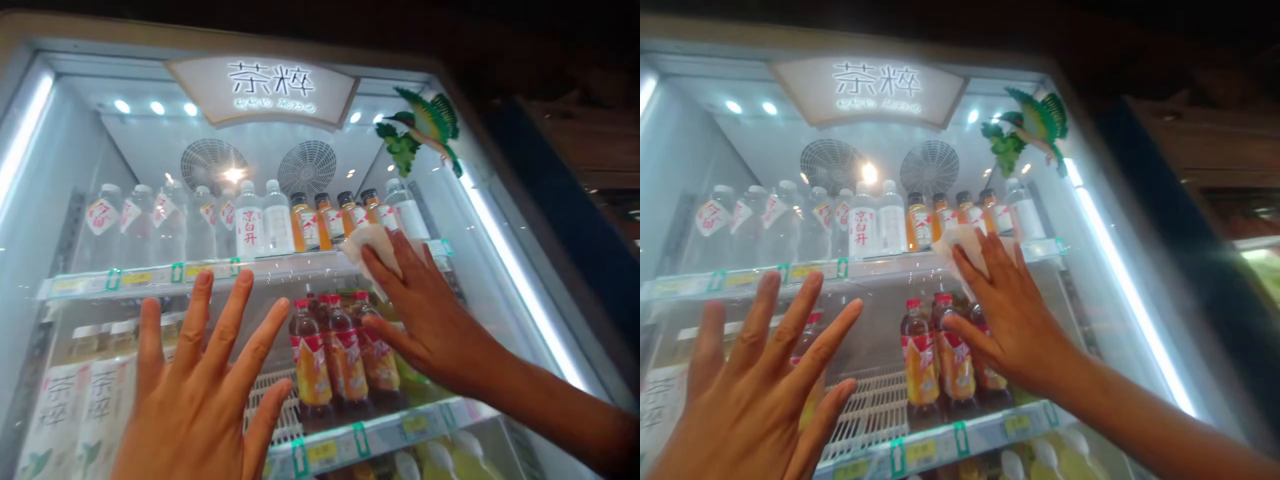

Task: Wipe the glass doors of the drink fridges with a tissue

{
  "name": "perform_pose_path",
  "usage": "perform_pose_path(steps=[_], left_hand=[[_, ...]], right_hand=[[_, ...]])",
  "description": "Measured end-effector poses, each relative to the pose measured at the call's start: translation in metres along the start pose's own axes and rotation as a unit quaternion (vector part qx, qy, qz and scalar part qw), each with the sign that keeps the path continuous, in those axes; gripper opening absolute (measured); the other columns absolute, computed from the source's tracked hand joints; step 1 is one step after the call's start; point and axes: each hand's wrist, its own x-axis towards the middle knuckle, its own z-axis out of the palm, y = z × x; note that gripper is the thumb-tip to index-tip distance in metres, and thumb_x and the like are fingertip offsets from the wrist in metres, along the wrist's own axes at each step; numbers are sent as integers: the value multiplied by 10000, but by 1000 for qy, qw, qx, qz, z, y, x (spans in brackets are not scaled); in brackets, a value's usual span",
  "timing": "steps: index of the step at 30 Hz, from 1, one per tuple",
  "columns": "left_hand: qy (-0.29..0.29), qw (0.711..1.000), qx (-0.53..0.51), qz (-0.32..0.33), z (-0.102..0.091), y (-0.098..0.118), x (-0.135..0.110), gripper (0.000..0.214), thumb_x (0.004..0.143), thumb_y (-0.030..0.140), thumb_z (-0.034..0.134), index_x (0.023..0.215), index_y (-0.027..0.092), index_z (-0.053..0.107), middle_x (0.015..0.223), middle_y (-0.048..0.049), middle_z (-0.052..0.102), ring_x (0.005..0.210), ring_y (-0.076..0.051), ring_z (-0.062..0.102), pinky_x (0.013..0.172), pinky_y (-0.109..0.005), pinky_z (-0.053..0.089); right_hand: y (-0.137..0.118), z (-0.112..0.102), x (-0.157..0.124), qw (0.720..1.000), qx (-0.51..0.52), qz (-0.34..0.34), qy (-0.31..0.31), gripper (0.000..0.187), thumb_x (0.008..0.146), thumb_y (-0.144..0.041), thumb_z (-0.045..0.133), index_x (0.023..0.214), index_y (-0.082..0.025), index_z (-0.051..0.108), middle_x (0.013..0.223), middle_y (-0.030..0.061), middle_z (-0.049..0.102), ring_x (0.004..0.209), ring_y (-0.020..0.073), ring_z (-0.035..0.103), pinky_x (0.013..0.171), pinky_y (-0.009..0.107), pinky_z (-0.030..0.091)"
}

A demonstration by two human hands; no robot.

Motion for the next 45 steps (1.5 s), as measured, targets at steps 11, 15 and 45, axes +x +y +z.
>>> perform_pose_path(steps=[11, 15, 45], left_hand=[[7, 1000, -15, 14, 45, 71, 124, 582, 1027, 512, 346, 1593, 380, 322, 1741, -9, 208, 1619, -344, 96, 1291, -673, 74], [-11, 1000, -1, 0, 47, 70, 143, 591, 1033, 535, 317, 1607, 400, 275, 1745, -4, 191, 1620, -345, 75, 1289, -677, 53], [-151, 975, 28, -158, -4, -106, 106, 639, 1008, 652, 248, 1607, 430, 277, 1759, 14, 94, 1622, -342, 22, 1258, -720, 61]], right_hand=[[138, -20, -6, 999, 0, 23, -30, 812, 1024, -667, 327, 1677, -260, 69, 1750, 114, 57, 1600, 361, 90, 1231, 655, 292], [164, -20, 6, 999, 14, 29, -33, 827, 1020, -672, 334, 1677, -238, 82, 1749, 113, 32, 1598, 362, 64, 1249, 627, 276], [23, -16, 199, 993, 86, -44, -74, 978, 917, -838, 290, 1663, -221, 149, 1747, 97, 55, 1600, 347, 15, 1305, 582, 35]])
